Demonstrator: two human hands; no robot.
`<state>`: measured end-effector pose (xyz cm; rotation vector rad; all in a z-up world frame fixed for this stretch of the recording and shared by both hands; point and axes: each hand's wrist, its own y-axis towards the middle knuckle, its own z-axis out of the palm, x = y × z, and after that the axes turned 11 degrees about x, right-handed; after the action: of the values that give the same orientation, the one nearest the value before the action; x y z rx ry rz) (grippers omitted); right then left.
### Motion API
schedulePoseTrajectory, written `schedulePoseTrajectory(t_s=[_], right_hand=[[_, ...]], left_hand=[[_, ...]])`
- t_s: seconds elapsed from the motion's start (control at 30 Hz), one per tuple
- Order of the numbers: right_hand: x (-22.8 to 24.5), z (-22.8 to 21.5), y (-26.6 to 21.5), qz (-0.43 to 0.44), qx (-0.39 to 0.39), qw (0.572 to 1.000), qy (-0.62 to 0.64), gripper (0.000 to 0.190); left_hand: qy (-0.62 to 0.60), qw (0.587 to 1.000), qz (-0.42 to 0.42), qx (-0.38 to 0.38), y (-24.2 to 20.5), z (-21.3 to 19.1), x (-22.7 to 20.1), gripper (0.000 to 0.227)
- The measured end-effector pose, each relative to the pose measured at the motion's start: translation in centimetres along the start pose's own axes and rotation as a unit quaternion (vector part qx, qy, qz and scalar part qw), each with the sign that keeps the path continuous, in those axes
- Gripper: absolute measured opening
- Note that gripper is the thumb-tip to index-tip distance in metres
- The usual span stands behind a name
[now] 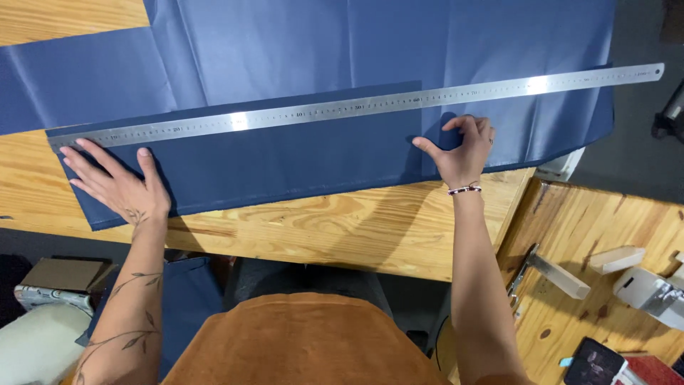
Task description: The person folds a piece of blue fabric on a wooden table, then uses a metal ruler to measure and align the material. They pick up scissors and cut the fabric along the ruler's edge, then continue to measure and fold the fabric for further cutting.
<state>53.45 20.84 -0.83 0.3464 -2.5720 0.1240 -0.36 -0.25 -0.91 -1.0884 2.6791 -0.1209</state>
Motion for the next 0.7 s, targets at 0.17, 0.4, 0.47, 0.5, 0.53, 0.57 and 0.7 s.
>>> schedulePoseTrajectory(t_s=[0.17,0.4,0.47,0.5,0.53,0.57,0.7], right_hand=[[-0.9,0.0,0.1,0.036,0.049,0.998,0.016,0.052],[-0.8,-0.1,0.3,0.055,0.055,0.996,0.043,0.047],[-1.0,0.1,0.2,0.057,0.062,0.996,0.036,0.047],[-1.0,0.2,0.2,0.057,0.063,0.996,0.037,0.047],[-1.2,0.3,0.2,0.062,0.060,0.996,0.035,0.047],[-1.3,0.3,0.2,0.067,0.058,0.996,0.032,0.046],[-1.0,0.1,0.2,0.083,0.070,0.993,0.035,0.045]], left_hand=[[-0.060,0.998,0.023,-0.006,-0.2,0.2,1.3,0.084],[-0.038,0.999,0.013,-0.020,-0.4,0.2,2.4,0.086],[-0.009,0.999,0.017,-0.026,-0.2,0.5,2.9,0.087],[-0.007,0.999,0.017,-0.026,-0.2,0.3,2.6,0.087],[-0.004,1.000,0.009,-0.019,-0.1,0.2,2.3,0.088],[-0.001,1.000,0.001,-0.012,0.0,0.1,2.0,0.088],[-0.010,1.000,-0.002,-0.014,-0.2,0.2,1.8,0.087]])
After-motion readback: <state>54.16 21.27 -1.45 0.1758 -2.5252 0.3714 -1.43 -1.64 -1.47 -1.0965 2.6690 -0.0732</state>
